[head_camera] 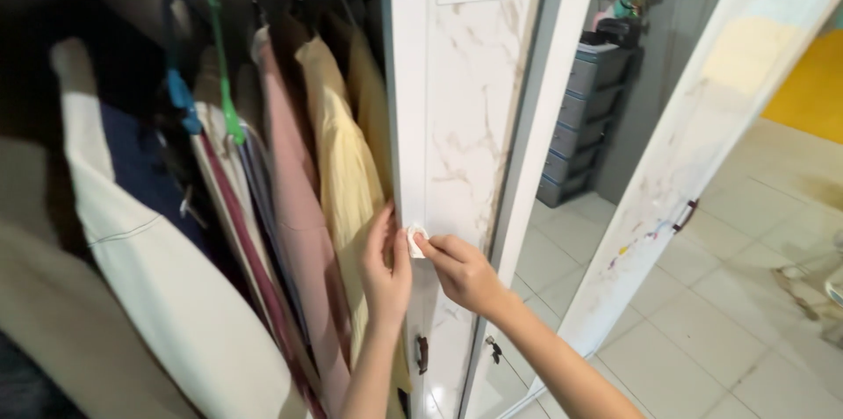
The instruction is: Cleaning the exterior frame and mirror of a wardrobe using a wipe.
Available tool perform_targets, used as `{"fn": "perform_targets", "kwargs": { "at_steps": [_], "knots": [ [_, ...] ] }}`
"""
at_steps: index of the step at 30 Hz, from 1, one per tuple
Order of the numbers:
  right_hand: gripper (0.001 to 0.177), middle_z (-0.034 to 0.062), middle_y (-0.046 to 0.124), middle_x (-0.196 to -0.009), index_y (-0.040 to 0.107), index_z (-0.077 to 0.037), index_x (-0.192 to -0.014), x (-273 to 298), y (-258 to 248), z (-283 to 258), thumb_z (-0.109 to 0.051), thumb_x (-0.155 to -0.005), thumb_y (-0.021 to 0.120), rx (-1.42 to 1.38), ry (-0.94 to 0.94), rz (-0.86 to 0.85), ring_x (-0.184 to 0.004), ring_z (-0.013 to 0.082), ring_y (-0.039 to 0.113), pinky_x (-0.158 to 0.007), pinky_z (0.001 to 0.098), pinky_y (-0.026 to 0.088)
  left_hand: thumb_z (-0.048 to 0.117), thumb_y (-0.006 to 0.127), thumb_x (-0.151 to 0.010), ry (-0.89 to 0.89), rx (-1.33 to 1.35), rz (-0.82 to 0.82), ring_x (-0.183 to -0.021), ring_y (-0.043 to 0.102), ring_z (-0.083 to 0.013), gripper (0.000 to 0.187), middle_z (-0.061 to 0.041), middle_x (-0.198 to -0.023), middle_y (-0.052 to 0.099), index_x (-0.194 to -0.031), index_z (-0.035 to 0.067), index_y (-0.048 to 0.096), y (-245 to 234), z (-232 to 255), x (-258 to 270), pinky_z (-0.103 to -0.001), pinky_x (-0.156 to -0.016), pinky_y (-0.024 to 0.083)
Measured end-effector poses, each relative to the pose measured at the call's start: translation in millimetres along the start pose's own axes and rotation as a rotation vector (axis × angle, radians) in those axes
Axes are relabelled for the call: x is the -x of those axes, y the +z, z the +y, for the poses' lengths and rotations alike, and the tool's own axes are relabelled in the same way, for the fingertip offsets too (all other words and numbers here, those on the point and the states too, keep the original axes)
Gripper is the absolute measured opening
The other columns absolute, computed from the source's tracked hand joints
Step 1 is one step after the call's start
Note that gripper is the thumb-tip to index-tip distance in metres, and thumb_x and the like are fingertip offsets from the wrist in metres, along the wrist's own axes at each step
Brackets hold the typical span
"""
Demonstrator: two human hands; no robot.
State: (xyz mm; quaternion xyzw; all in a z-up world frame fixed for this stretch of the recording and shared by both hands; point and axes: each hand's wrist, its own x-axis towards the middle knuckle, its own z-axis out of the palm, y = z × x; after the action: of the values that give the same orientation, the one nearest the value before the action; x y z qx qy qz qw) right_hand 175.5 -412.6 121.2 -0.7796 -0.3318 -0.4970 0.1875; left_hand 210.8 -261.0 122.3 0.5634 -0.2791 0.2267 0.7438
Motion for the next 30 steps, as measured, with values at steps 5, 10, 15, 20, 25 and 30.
{"fn": "perform_targets", "kwargs": {
  "at_steps": [5, 10, 15, 20, 25, 30],
  "knots": [
    [0.045, 0.0111, 0.065, -0.102, 0.071, -0.004, -0.121, -41.9, -79.5, 31.6, 0.018, -0.081, 0.067, 0.363, 0.049, 0.345, -0.091, 0.0280, 0.063, -0.074, 0.0388, 0.052, 0.008, 0.057, -0.107, 0.556, -0.394, 0.223, -0.131, 0.056, -0.0263, 0.038, -0.012, -0.139, 0.057, -0.144, 0.003, 0.051, 43.3, -24.1, 38.6, -0.038, -0.116, 0.048],
    [0.048, 0.0128, 0.066, -0.099, 0.073, -0.005, -0.132, -69.7, -115.6, 66.3, 0.017, -0.091, 0.066, 0.460, 0.304, 0.425, -0.087, 0.0281, 0.060, -0.069, 0.0353, 0.049, 0.015, 0.052, -0.104, 0.276, -0.211, -0.180, -0.133, 0.054, -0.0350, 0.045, -0.021, -0.143, 0.056, -0.145, -0.002, 0.050, 78.3, 14.0, 40.5, -0.045, -0.114, 0.042],
    [0.047, 0.0125, 0.065, -0.101, 0.070, -0.002, -0.130, -15.6, -79.6, 80.9, 0.014, -0.087, 0.063, 0.434, 0.197, 0.368, -0.093, 0.0286, 0.064, -0.083, 0.0378, 0.054, 0.025, 0.040, -0.108, 0.188, -0.088, -0.271, -0.144, 0.048, -0.0408, 0.051, -0.026, -0.151, 0.053, -0.149, -0.005, 0.048, 103.6, -2.6, 29.6, -0.047, -0.119, 0.035],
    [0.044, 0.0131, 0.066, -0.105, 0.069, 0.000, -0.127, 50.9, -36.5, 69.5, 0.008, -0.084, 0.067, 0.363, 0.240, 0.421, -0.092, 0.0290, 0.064, -0.081, 0.0370, 0.054, 0.017, 0.045, -0.108, 0.233, -0.111, -0.254, -0.138, 0.055, -0.0396, 0.044, -0.024, -0.148, 0.056, -0.145, -0.005, 0.051, 126.7, -25.6, 22.5, -0.045, -0.115, 0.043],
    [0.038, 0.0122, 0.065, -0.109, 0.071, -0.001, -0.121, 114.5, -15.5, 75.1, 0.005, -0.084, 0.073, 0.230, 0.346, 0.451, -0.090, 0.0245, 0.066, -0.073, 0.0296, 0.054, 0.007, 0.055, -0.102, 0.258, -0.228, -0.229, -0.132, 0.058, -0.0401, 0.041, -0.024, -0.144, 0.057, -0.142, -0.004, 0.054, 132.8, -37.7, 21.4, -0.044, -0.106, 0.050],
    [0.022, 0.0105, 0.067, -0.111, 0.071, 0.002, -0.113, 151.3, -28.9, 101.1, 0.006, -0.092, 0.070, 0.247, 0.722, 0.684, -0.074, 0.0121, 0.060, -0.059, 0.0225, 0.048, 0.004, 0.056, -0.103, 0.369, -0.418, -0.251, -0.131, 0.059, -0.0410, 0.044, -0.023, -0.143, 0.057, -0.146, -0.001, 0.051, 128.4, -58.6, 34.7, -0.044, -0.105, 0.051]
  ]
}}
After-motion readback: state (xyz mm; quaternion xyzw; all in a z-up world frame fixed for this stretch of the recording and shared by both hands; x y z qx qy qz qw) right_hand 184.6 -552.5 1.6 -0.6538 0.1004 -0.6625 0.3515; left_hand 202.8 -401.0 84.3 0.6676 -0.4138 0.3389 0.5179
